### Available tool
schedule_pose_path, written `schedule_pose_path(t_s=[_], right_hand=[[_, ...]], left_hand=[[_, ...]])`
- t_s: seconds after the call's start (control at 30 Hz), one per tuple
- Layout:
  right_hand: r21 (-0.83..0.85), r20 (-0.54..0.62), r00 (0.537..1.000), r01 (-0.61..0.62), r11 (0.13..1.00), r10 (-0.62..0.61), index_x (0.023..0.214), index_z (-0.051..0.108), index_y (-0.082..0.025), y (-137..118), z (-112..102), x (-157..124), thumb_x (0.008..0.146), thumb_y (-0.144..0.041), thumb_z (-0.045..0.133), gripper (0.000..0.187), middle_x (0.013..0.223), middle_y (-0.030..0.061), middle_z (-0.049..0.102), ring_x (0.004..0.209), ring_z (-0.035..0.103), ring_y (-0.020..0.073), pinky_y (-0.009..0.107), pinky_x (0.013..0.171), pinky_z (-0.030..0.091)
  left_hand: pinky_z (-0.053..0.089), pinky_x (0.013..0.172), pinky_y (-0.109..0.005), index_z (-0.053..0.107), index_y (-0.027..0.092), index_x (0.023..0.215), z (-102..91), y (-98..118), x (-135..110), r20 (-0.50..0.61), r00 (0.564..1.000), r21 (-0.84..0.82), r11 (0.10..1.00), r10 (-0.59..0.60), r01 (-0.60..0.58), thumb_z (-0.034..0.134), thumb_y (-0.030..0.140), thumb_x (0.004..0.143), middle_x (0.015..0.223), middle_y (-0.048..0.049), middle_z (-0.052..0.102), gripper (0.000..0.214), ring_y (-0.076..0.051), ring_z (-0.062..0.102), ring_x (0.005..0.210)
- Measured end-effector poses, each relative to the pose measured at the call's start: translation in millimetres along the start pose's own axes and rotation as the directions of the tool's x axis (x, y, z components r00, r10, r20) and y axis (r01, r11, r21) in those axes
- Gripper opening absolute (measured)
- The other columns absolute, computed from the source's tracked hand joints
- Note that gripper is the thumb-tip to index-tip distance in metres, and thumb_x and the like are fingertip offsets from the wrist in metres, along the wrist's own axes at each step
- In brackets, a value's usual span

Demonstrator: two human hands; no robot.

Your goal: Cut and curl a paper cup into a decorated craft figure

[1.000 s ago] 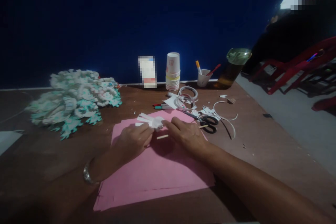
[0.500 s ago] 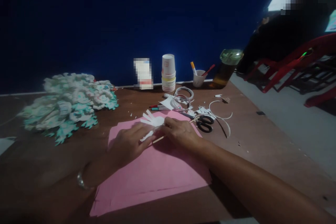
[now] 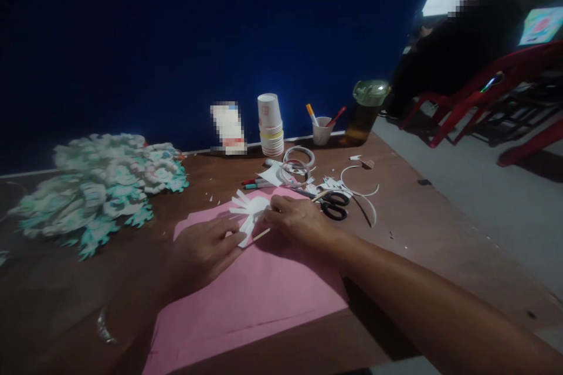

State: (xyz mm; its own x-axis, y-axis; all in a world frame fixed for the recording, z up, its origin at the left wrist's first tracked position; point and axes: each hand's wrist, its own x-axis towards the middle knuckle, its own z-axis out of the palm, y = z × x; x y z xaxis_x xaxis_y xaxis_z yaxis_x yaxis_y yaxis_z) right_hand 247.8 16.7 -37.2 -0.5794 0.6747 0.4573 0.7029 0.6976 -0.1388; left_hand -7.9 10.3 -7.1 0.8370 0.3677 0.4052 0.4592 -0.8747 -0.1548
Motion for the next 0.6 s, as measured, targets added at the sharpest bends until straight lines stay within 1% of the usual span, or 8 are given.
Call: schedule_pose_path(t_s=[0.03, 0.1, 0.2, 0.23, 0.3, 0.37, 0.5, 0.6], right_hand=[[-0.005, 0.004, 1.0, -0.001, 1.0, 0.001, 0.098, 0.069, -0.022, 0.3, 0.0, 0.0, 0.088, -0.031, 0.067, 0.014, 0.089, 0.0012, 0.062, 0.071, 0.055, 0.0117, 0.023, 0.055, 0.031], [-0.027, 0.003, 1.0, -0.006, 1.0, 0.006, 0.106, 0.067, -0.022, 0.0, 0.4, 0.7, 0.09, -0.026, 0.063, 0.017, 0.091, 0.002, 0.063, 0.072, 0.056, 0.0127, 0.024, 0.054, 0.031], [-0.068, -0.017, 0.999, -0.045, 0.997, 0.044, 0.123, 0.059, -0.02, -6.0, -0.1, 2.0, 0.09, -0.017, 0.059, 0.033, 0.1, 0.0064, 0.066, 0.077, 0.059, 0.0164, 0.026, 0.054, 0.031], [-0.07, -0.019, 0.998, -0.067, 0.995, 0.066, 0.127, 0.056, -0.018, -9.9, -0.8, 2.2, 0.09, -0.018, 0.06, 0.038, 0.105, 0.0085, 0.066, 0.08, 0.06, 0.0181, 0.026, 0.054, 0.033], [-0.022, -0.005, 0.993, -0.119, 0.993, 0.119, 0.13, 0.05, -0.013, -19.0, -2.5, 1.4, 0.09, -0.028, 0.062, 0.044, 0.112, 0.0129, 0.064, 0.085, 0.061, 0.0209, 0.028, 0.057, 0.038], [0.042, 0.04, 0.99, -0.136, 0.99, 0.135, 0.122, 0.052, -0.013, -27.5, -3.6, -0.6, 0.087, -0.034, 0.063, 0.043, 0.11, 0.0136, 0.062, 0.085, 0.06, 0.0223, 0.029, 0.058, 0.04], [0.114, 0.136, 0.985, -0.119, 0.986, 0.103, 0.106, 0.057, -0.019, -35.7, -2.4, -4.6, 0.068, -0.027, 0.069, 0.04, 0.099, 0.0074, 0.062, 0.082, 0.058, 0.0213, 0.029, 0.062, 0.042], [0.107, 0.097, 0.99, -0.114, 0.988, 0.104, 0.097, 0.06, -0.021, -36.0, -0.8, -5.9, 0.071, -0.023, 0.064, 0.026, 0.089, 0.0046, 0.061, 0.076, 0.057, 0.0185, 0.029, 0.063, 0.041]], left_hand=[[0.046, 0.065, -0.031, 0.064, 0.016, 0.089, 1.3, -0.8, -0.8, -0.014, 1.0, 0.022, 1.0, 0.018, -0.018, 0.057, 0.018, 0.094, 0.087, -0.0052, 0.066, 0.009, -0.02, 0.063, 0.081], [0.04, 0.058, -0.03, 0.062, 0.016, 0.079, 4.7, -0.5, -2.0, -0.045, 0.998, 0.068, 0.997, 0.045, -0.042, 0.055, 0.013, 0.094, 0.074, -0.002, 0.061, 0.017, -0.016, 0.057, 0.067], [0.039, 0.058, -0.031, 0.062, 0.016, 0.077, 8.7, 4.7, -2.0, -0.067, 0.998, 0.127, 0.992, 0.023, -0.014, 0.054, 0.011, 0.094, 0.073, -0.0022, 0.06, 0.019, -0.016, 0.055, 0.066], [0.039, 0.059, -0.032, 0.061, 0.016, 0.076, 9.5, 7.0, -1.4, -0.073, 0.997, 0.141, 0.99, 0.004, 0.006, 0.054, 0.012, 0.094, 0.072, -0.0023, 0.059, 0.02, -0.017, 0.055, 0.066], [0.039, 0.059, -0.033, 0.06, 0.017, 0.072, 10.5, 11.1, 0.1, -0.081, 0.996, 0.155, 0.987, -0.027, 0.039, 0.054, 0.013, 0.094, 0.07, -0.0019, 0.057, 0.023, -0.017, 0.054, 0.065], [0.039, 0.058, -0.033, 0.058, 0.018, 0.07, 11.1, 13.7, 1.3, -0.084, 0.995, 0.152, 0.986, -0.049, 0.062, 0.055, 0.013, 0.093, 0.069, -0.0016, 0.056, 0.024, -0.017, 0.053, 0.064], [0.037, 0.056, -0.033, 0.057, 0.018, 0.07, 11.8, 15.3, 1.4, -0.086, 0.992, 0.143, 0.985, -0.088, 0.1, 0.053, 0.014, 0.094, 0.069, -0.0012, 0.056, 0.025, -0.017, 0.052, 0.063], [0.037, 0.056, -0.032, 0.057, 0.018, 0.071, 12.4, 14.8, 0.4, -0.069, 0.991, 0.136, 0.983, -0.113, 0.121, 0.052, 0.016, 0.095, 0.07, -0.0013, 0.056, 0.024, -0.016, 0.052, 0.063]])
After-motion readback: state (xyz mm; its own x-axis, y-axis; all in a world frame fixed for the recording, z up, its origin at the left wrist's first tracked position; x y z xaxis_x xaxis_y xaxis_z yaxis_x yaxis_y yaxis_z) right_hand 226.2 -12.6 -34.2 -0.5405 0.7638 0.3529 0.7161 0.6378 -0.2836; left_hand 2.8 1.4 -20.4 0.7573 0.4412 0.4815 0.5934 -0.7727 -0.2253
